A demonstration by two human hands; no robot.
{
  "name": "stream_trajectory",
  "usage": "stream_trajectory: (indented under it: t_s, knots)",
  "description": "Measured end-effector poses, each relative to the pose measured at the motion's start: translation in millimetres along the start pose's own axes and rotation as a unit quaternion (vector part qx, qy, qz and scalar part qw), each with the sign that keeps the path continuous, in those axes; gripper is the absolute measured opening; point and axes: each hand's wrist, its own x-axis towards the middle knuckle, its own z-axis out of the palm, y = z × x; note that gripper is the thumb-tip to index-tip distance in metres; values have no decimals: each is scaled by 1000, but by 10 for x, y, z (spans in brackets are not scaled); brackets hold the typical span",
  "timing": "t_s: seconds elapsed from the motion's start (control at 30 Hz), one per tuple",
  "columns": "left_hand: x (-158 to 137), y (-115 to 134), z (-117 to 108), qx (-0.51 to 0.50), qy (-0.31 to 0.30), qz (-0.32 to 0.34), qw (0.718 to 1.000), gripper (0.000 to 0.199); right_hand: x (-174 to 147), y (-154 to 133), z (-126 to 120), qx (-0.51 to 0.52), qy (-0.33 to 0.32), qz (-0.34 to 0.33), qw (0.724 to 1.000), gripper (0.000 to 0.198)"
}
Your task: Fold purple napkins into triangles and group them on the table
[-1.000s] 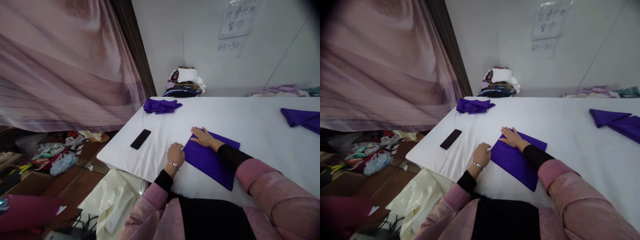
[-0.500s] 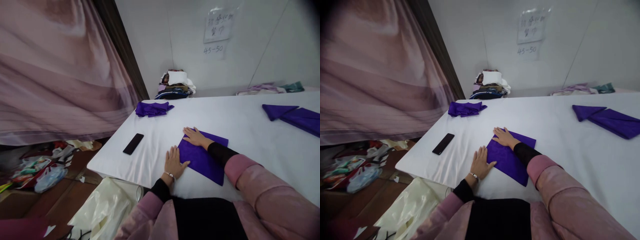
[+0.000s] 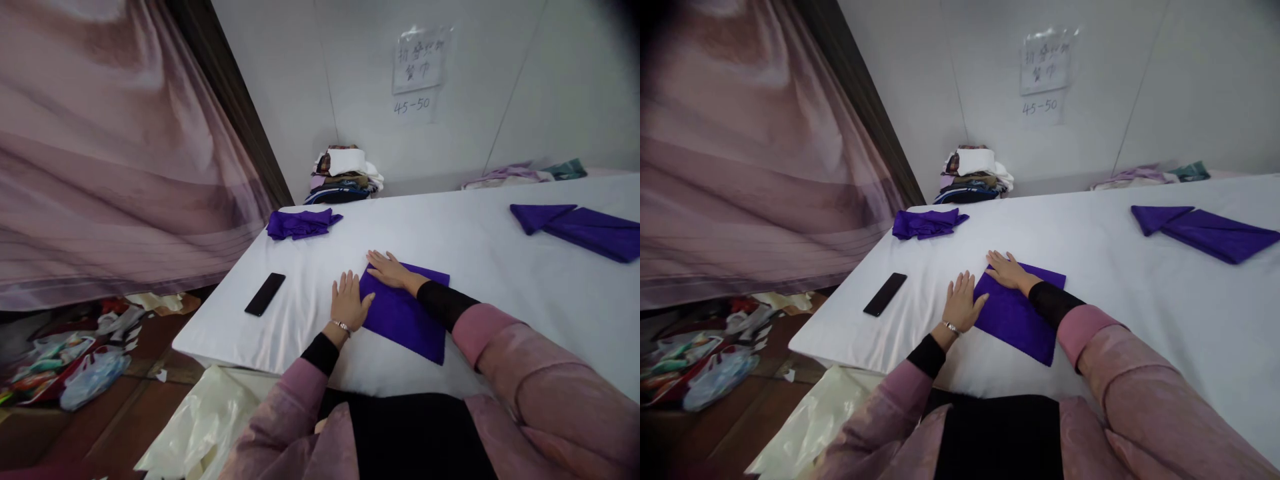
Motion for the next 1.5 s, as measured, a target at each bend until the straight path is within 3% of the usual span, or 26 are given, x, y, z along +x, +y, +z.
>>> stream_trajectory:
  t_s: [0.17, 0.3, 0.43, 0.7, 1.17, 1.5]
  knots:
    - [559, 151, 146, -27, -35, 53, 998, 52, -311, 125, 50, -40, 58, 46, 996, 64]
    - [920, 275, 324, -35, -71, 92, 993, 51, -472, 181, 87, -57, 48, 75, 994, 65]
    - [1104, 316, 461, -41, -105, 115, 987, 54, -509, 199, 103, -57, 26, 93, 994, 67]
    - [1108, 295, 545, -45, -106, 118, 986, 59, -672, 297, 86, -44, 36, 84, 995, 76]
    - [1098, 304, 520, -58, -115, 112, 985, 58, -1654, 585, -5, -81, 65, 133, 986, 71]
    - [1126, 339, 412, -64, -116, 89, 987, 61, -1764, 561, -52, -81, 61, 160, 982, 69]
